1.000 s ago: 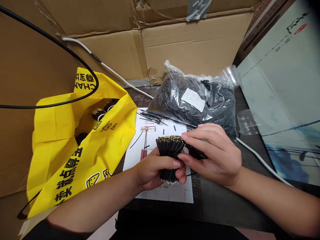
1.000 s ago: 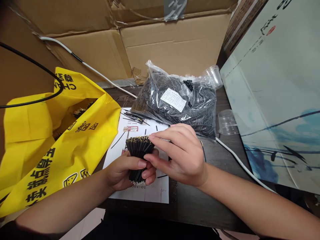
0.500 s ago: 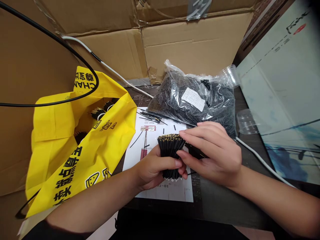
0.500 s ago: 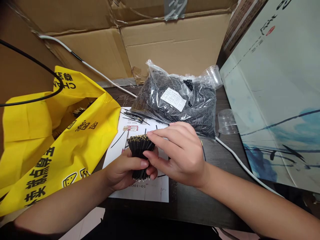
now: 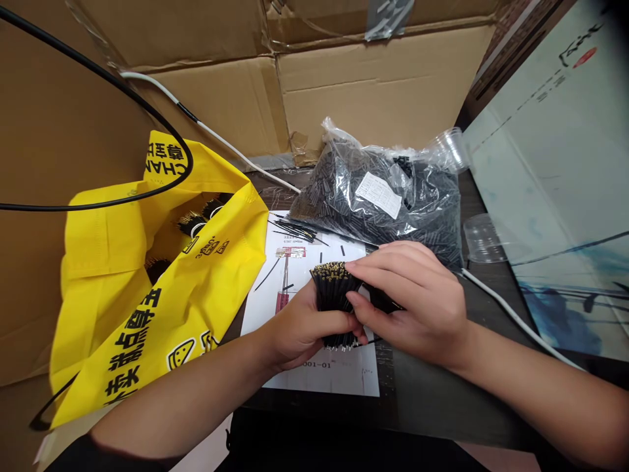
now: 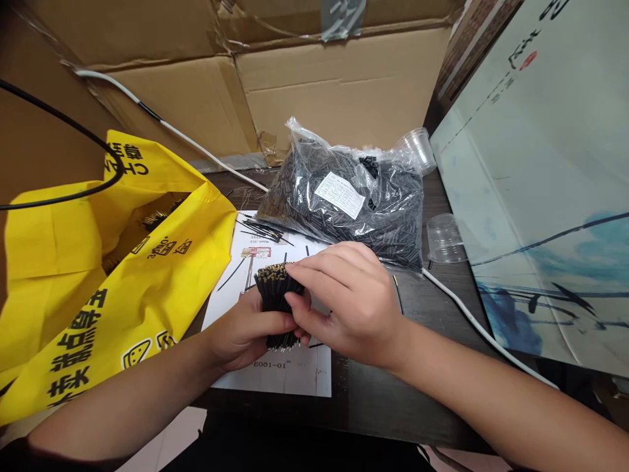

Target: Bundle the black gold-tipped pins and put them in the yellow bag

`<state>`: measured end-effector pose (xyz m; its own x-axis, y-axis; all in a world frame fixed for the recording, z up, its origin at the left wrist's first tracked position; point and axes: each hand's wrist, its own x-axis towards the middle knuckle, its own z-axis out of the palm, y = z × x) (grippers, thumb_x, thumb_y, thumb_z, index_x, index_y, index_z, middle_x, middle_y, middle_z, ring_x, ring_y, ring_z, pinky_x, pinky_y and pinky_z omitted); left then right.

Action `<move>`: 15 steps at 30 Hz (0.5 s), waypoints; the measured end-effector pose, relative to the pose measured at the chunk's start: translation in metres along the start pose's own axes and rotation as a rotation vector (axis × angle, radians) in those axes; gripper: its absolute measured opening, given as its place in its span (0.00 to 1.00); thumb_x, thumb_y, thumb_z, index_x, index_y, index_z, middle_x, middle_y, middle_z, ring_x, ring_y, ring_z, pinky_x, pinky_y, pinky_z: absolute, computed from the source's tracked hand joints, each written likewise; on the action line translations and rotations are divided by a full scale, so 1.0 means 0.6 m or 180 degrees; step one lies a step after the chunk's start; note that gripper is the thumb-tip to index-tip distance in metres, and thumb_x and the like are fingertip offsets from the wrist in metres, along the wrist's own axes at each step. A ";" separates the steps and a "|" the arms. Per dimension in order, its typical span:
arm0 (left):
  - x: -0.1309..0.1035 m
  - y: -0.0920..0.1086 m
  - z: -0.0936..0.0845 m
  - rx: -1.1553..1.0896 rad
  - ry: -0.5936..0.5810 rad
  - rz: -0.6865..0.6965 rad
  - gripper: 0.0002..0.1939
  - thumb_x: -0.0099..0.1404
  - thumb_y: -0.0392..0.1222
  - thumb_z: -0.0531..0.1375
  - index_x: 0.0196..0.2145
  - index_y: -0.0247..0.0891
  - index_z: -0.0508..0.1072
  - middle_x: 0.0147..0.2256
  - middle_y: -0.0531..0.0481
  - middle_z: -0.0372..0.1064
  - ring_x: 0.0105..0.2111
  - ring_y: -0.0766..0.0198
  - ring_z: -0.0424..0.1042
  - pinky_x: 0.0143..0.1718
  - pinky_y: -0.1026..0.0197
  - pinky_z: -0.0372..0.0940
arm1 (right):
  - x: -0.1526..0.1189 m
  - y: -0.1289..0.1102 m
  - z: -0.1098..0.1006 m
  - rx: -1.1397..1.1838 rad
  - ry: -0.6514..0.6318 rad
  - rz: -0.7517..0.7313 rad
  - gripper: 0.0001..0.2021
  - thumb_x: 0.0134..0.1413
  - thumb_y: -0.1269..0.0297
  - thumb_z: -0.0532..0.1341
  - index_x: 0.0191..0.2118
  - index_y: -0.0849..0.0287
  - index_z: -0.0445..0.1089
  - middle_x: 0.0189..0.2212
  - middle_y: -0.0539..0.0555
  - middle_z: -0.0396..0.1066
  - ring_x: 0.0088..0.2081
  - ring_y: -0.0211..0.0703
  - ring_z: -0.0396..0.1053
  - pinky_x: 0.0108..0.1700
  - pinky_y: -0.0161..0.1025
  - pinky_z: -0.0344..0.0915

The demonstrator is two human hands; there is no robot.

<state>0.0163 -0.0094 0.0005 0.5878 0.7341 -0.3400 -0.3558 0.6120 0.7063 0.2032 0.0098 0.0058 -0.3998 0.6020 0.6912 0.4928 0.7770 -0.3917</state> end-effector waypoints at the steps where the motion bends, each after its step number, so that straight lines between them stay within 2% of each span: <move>1: 0.000 -0.001 -0.001 0.0039 -0.0010 0.0061 0.05 0.57 0.30 0.67 0.30 0.32 0.73 0.26 0.52 0.72 0.29 0.68 0.74 0.35 0.66 0.68 | 0.001 -0.001 -0.001 -0.0029 -0.0035 0.0006 0.17 0.57 0.65 0.71 0.51 0.60 0.75 0.41 0.57 0.82 0.41 0.47 0.78 0.48 0.50 0.73; 4: -0.001 -0.004 -0.005 0.0171 0.0148 0.0145 0.14 0.55 0.30 0.70 0.38 0.35 0.73 0.32 0.54 0.73 0.32 0.70 0.73 0.36 0.67 0.67 | 0.001 -0.002 -0.003 -0.0135 -0.0160 -0.0049 0.20 0.57 0.62 0.71 0.53 0.63 0.74 0.44 0.58 0.82 0.44 0.48 0.78 0.50 0.50 0.73; 6: -0.004 -0.007 -0.008 0.0301 0.0355 0.0077 0.25 0.55 0.31 0.71 0.49 0.38 0.70 0.36 0.54 0.74 0.36 0.69 0.73 0.40 0.65 0.67 | 0.001 -0.001 -0.002 -0.0190 -0.0226 -0.0102 0.17 0.58 0.65 0.71 0.52 0.63 0.75 0.44 0.57 0.82 0.45 0.47 0.79 0.51 0.49 0.73; 8: -0.006 -0.008 -0.010 0.0404 0.0489 -0.0037 0.32 0.56 0.32 0.71 0.56 0.39 0.65 0.38 0.53 0.74 0.38 0.67 0.74 0.43 0.61 0.67 | 0.000 0.000 -0.003 -0.0268 -0.0253 -0.0121 0.14 0.58 0.66 0.70 0.50 0.64 0.76 0.43 0.56 0.82 0.45 0.47 0.79 0.53 0.48 0.73; 12: -0.011 -0.008 -0.011 0.0387 0.0537 -0.0070 0.34 0.59 0.31 0.67 0.60 0.38 0.60 0.42 0.49 0.74 0.39 0.66 0.73 0.45 0.58 0.66 | 0.002 0.002 -0.010 -0.0501 -0.0302 -0.0138 0.16 0.60 0.65 0.70 0.51 0.65 0.76 0.45 0.56 0.82 0.47 0.47 0.80 0.56 0.49 0.72; 15: -0.012 -0.009 -0.012 0.0494 0.0422 0.0078 0.33 0.62 0.33 0.67 0.62 0.41 0.59 0.53 0.45 0.71 0.48 0.62 0.73 0.49 0.58 0.66 | 0.003 0.001 -0.012 -0.0511 -0.0388 -0.0246 0.18 0.60 0.64 0.69 0.54 0.65 0.75 0.49 0.57 0.81 0.49 0.47 0.79 0.57 0.48 0.72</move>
<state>0.0087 -0.0156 -0.0054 0.4759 0.7867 -0.3932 -0.2464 0.5484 0.7991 0.2086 0.0100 0.0109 -0.5269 0.5671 0.6330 0.5699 0.7883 -0.2319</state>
